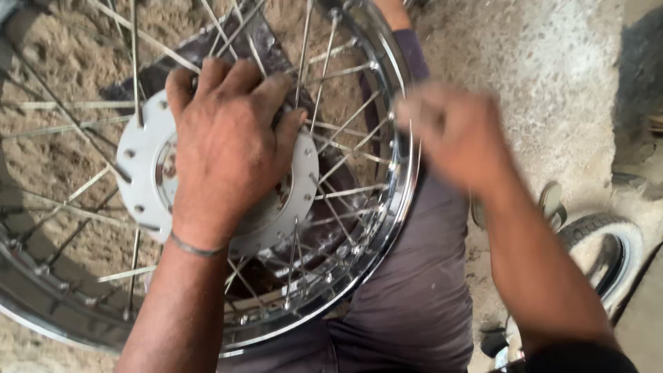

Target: The person sits on the ground with a motorcycle wheel on their lap and uses a spoke wrench to tighten the nipples on the wheel spokes. They rotate the wheel periodically to access different sections while continuing to adjust the spokes.

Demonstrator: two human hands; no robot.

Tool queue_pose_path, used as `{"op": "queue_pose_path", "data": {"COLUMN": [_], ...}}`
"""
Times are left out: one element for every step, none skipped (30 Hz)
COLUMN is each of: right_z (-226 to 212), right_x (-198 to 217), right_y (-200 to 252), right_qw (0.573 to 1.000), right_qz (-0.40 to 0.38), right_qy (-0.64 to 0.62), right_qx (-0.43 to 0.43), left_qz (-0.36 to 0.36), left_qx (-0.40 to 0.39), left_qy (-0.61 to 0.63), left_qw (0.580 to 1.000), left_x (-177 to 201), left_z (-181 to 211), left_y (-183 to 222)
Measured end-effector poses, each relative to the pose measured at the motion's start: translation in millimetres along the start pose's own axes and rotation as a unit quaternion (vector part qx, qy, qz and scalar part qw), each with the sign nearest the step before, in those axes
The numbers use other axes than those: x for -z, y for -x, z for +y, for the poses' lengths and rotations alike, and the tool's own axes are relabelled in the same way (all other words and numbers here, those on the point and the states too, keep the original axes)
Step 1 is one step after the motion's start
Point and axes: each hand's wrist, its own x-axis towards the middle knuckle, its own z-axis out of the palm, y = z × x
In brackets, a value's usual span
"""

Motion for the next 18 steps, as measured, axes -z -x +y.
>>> {"op": "queue_pose_path", "data": {"right_z": [1, 3, 6, 11, 18, 28, 38, 45, 50, 54, 58, 60, 61, 63, 66, 69, 71, 73], "right_x": [0, 0, 1, -3, -6, -8, -11, -12, -15, -20, -26, -29, -31, -34, -36, -40, -44, -48], "right_y": [-9, -20, -26, -27, -25, -16, -5, 5, 13, 23, 32, 38, 44, 50, 55, 59, 62, 65], "right_qw": [1.0, 1.0, 0.999, 0.993, 0.975, 0.948, 0.955, 0.959, 0.961, 0.962, 0.963, 0.962, 0.954, 0.947, 0.938, 0.939, 0.94, 0.94], "right_qz": [-0.012, -0.013, -0.014, 0.031, 0.074, 0.115, 0.135, 0.153, 0.17, 0.174, 0.178, 0.191, 0.206, 0.219, 0.232, 0.231, 0.231, 0.232], "right_qy": [-0.01, -0.02, -0.029, 0.011, 0.05, 0.09, 0.052, 0.012, -0.028, -0.016, -0.004, 0.01, 0.029, 0.05, 0.072, 0.064, 0.057, 0.048], "right_qx": [0.007, 0.017, 0.028, 0.116, 0.204, 0.283, 0.258, 0.237, 0.215, 0.208, 0.201, 0.196, 0.214, 0.231, 0.247, 0.246, 0.246, 0.245], "left_qz": [-0.002, -0.001, 0.0, -0.001, 0.004, 0.005, 0.006, 0.003, 0.0, -0.007, -0.015, -0.016, -0.018, -0.017, -0.017, -0.018, -0.024, -0.029], "left_qx": [-0.002, -0.005, -0.008, -0.004, -0.002, -0.003, -0.005, -0.004, -0.003, -0.002, -0.001, -0.006, -0.012, -0.018, -0.024, -0.028, -0.027, -0.027], "left_qy": [0.0, -0.011, -0.022, -0.033, -0.021, -0.005, 0.012, 0.01, 0.009, 0.007, 0.01, 0.011, 0.012, 0.004, -0.005, -0.014, -0.014, -0.016], "left_qw": [1.0, 1.0, 1.0, 0.999, 1.0, 1.0, 1.0, 1.0, 1.0, 1.0, 1.0, 1.0, 1.0, 1.0, 1.0, 0.999, 0.999, 0.999], "left_x": [0, 1, 2, 4, 5, 5, 2, 1, 0, -1, -1, -1, 1, 1, 1, 0, -1, -1], "left_z": [2, 3, 5, 5, 4, 3, 3, 2, -1, -1, -1, -1, -1, 0, 0, 0, 0, -1], "left_y": [2, -2, -5, -3, -1, 0, 1, 2, 2, 4, 7, 4, 1, -1, -2, -1, 0, 0]}}
